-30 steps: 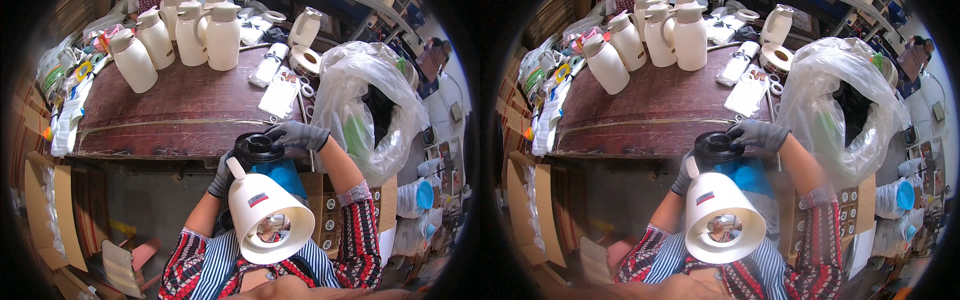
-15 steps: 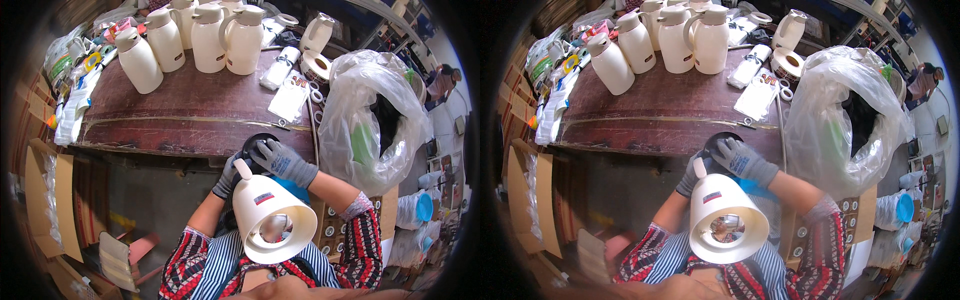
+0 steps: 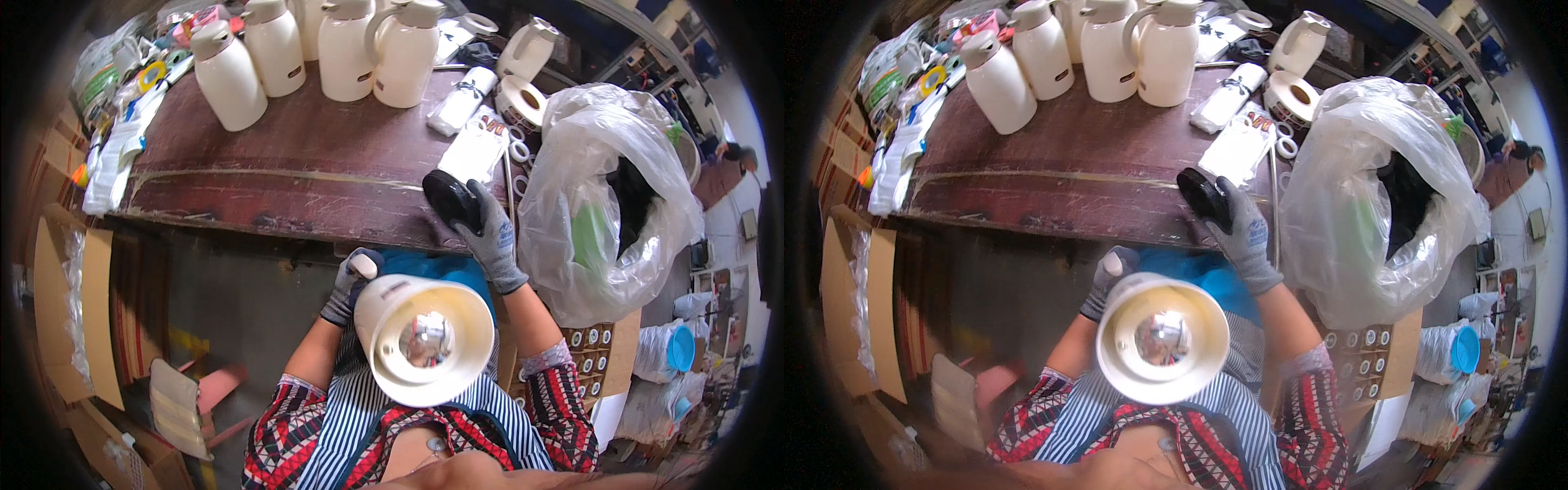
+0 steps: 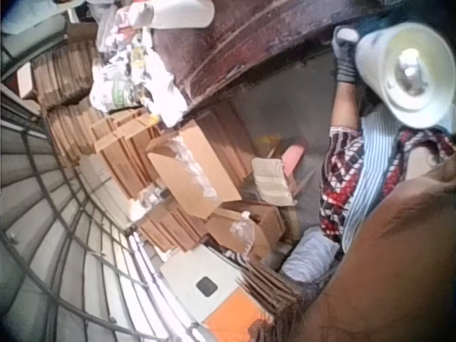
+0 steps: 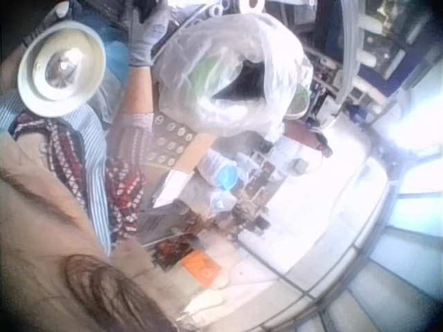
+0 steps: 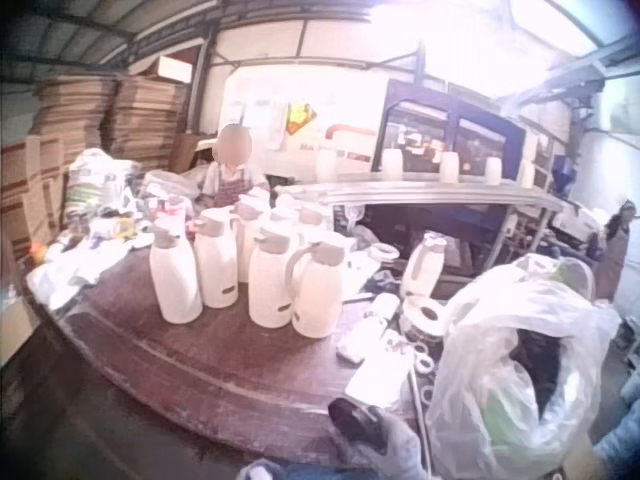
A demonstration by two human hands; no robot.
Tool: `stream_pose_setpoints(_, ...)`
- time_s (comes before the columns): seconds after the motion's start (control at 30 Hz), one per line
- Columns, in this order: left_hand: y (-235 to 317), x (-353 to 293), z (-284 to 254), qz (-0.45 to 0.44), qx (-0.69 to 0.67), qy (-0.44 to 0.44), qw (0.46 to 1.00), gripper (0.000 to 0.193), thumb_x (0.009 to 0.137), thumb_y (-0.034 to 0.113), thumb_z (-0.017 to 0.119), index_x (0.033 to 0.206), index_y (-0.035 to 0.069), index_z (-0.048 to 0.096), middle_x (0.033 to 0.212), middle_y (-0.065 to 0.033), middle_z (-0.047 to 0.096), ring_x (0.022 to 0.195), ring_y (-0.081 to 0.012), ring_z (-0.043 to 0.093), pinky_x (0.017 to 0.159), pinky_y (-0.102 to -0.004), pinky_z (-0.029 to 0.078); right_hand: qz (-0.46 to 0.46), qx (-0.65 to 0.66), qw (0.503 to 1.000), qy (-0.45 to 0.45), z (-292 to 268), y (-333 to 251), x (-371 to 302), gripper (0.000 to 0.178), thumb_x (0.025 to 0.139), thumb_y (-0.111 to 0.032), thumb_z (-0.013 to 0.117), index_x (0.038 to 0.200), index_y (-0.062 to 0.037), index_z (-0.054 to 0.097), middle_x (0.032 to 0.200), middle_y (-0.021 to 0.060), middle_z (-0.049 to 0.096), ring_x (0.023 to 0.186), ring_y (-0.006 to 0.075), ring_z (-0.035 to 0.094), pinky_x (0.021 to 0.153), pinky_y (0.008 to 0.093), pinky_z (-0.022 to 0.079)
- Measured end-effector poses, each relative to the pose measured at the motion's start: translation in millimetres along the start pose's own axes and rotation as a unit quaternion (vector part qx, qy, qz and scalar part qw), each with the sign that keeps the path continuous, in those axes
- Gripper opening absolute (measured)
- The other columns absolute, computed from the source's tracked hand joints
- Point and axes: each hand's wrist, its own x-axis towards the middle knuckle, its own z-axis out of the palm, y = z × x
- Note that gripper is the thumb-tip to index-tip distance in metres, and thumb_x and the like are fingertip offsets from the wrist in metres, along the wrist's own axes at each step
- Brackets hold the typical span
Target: The person repeatedly assembles white thermos flasks by inserting the inner stainless steel bottle into the outer shell, then securing the black lid and cap. Completed units are placed on the table alongside other finished thermoses.
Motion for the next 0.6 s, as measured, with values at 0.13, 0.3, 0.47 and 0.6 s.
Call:
stream_pose_setpoints(0.13, -12.9, -20.6, -30.1, 0.052, 0.084, 0.139, 0.985, 0.011, 0.095, 0.016, 0.07, 0.095, 0.006, 0.067, 0.091, -0.0036, 0.07, 0.084, -0.0166, 0.067, 0.082, -0.0344, 0.058, -0.358, -0.315, 0.868, -0.139, 20.5, 28.8, -7.2, 0.06, 0.079, -0.027, 0.075, 0.136, -0.0167, 0.061, 0.115, 0.0055, 0.062, 0.103, 0.0268, 0.062, 0.089, 0.0453, 0.05)
stream_pose_setpoints(0.3, 16.2, -44.1, -41.8, -0.075, -0.126, 0.214, 0.966, 0.02, 0.102, 0.022, 0.056, 0.095, 0.008, 0.068, 0.092, -0.0067, 0.072, 0.086, -0.0205, 0.07, 0.086, -0.0386, 0.059, -0.244, -0.281, 0.922, -0.11, 58.9, 15.6, -3.7, 0.073, 0.08, -0.055, 0.07, 0.144, -0.0222, 0.058, 0.146, 0.017, 0.05, 0.133, 0.0409, 0.048, 0.113, 0.0608, 0.033)
stream_pose_setpoints(0.47, 37.2, -51.2, -38.5, -0.041, -0.235, 0.06, 0.969, 0.03, 0.103, 0.028, 0.05, 0.103, 0.003, 0.065, 0.101, -0.0109, 0.071, 0.096, -0.0236, 0.069, 0.097, -0.0404, 0.056, -0.105, -0.34, 0.923, -0.149, 108.4, 8.0, 15.1, 0.079, 0.081, -0.067, 0.066, 0.152, -0.037, 0.05, 0.164, 0.0177, 0.036, 0.148, 0.0486, 0.033, 0.111, 0.077, 0.021)
stream_pose_setpoints(0.6, 58.4, -57.1, 19.4, 0.013, -0.073, 0.168, 0.983, 0.028, 0.103, 0.024, 0.05, 0.108, 0.001, 0.066, 0.104, -0.0105, 0.071, 0.098, -0.0229, 0.069, 0.097, -0.0395, 0.056, -0.075, -0.314, 0.934, -0.156, 98.3, 5.0, 21.6, 0.083, 0.077, -0.071, 0.069, 0.151, -0.0371, 0.052, 0.163, 0.0166, 0.037, 0.147, 0.0465, 0.036, 0.114, 0.0742, 0.022)
